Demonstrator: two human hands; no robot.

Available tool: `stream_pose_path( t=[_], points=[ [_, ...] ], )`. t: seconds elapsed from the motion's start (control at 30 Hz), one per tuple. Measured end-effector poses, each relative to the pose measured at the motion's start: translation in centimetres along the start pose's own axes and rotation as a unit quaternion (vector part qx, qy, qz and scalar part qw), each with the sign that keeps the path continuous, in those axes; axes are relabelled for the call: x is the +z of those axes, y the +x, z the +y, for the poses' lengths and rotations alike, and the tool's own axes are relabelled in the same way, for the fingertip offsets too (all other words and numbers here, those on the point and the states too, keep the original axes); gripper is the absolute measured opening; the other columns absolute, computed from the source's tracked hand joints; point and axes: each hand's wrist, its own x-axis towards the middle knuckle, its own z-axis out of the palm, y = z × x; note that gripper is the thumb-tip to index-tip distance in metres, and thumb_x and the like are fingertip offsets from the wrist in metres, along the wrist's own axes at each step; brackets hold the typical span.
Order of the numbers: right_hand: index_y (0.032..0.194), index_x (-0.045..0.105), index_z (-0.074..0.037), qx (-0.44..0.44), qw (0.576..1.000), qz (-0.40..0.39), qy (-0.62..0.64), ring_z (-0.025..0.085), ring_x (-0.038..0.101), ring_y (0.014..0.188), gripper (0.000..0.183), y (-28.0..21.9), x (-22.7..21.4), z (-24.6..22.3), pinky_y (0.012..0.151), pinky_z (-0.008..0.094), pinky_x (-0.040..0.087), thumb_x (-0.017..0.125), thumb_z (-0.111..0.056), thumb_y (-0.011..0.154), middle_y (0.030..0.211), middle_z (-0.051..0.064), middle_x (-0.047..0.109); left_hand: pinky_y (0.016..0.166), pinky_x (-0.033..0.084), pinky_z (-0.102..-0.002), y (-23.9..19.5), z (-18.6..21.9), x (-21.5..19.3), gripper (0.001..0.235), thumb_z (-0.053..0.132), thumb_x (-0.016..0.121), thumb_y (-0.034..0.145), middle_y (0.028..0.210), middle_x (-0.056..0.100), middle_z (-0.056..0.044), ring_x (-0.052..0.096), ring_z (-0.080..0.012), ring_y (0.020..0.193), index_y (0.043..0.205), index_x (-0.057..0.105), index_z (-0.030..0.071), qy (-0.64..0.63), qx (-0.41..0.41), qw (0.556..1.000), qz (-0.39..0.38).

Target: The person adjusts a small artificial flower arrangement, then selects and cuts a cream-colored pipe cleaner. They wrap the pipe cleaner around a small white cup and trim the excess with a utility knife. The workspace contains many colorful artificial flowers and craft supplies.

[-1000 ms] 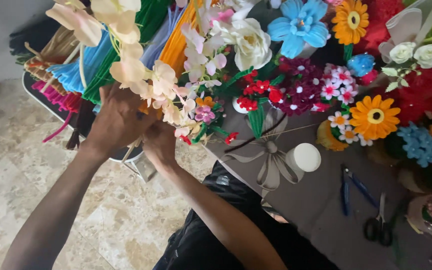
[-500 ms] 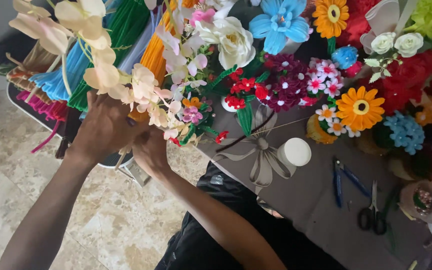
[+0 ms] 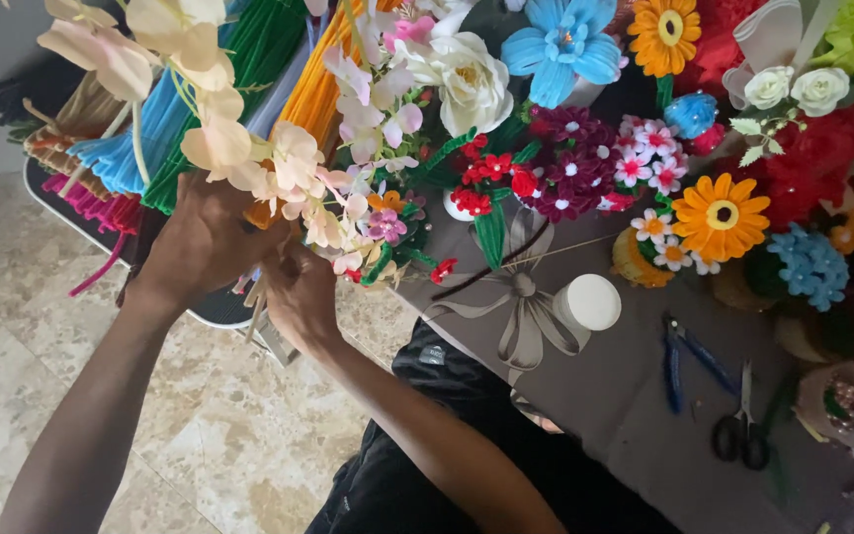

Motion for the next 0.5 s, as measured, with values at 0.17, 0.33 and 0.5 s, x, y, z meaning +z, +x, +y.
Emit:
stream_pose_path(
  t=[0.17, 0.33, 0.5],
  points=[
    [0.064, 0.056, -0.015, -0.006, 0.999, -0.031, -0.009, 0.003, 0.048, 0.055, 0.04, 0.0, -0.3, 0.7, 0.065, 0.024, 0.043, 0.065, -0.026, 0.102, 0.051, -0.005, 0.053, 0.078, 0.042, -0.05, 0.1, 0.5, -0.1, 0.038, 0.03, 0.078, 0.09, 0.059, 0.059, -0.014, 0.055, -0.042, 0.069, 0.068, 0.068, 0.0, -0.014, 0.008, 1.0, 0.01],
    [0.063, 0.051, -0.011, 0.004, 0.998, -0.049, -0.043, 0.007, 0.046, 0.055, 0.044, -1.2, -0.5, -0.7, 0.061, 0.029, 0.042, 0.064, -0.033, 0.098, 0.048, -0.001, 0.046, 0.069, 0.042, -0.052, 0.4, 1.0, -0.5, 0.036, 0.022, 0.077, 0.089, 0.058, 0.057, -0.018, 0.058, -0.0464, 0.064, 0.069, 0.063, -0.003, -0.025, 0.044, 0.999, 0.02],
    [0.068, 0.057, -0.017, 0.016, 0.994, -0.088, -0.065, 0.008, 0.051, 0.051, 0.039, -3.4, -1.1, -1.7, 0.058, 0.027, 0.043, 0.06, -0.031, 0.104, 0.051, -0.005, 0.054, 0.064, 0.043, -0.051, 0.8, 1.6, -1.1, 0.038, 0.023, 0.079, 0.091, 0.056, 0.058, -0.015, 0.059, -0.043, 0.056, 0.068, 0.061, -0.003, -0.036, 0.068, 0.996, 0.038]
  ],
)
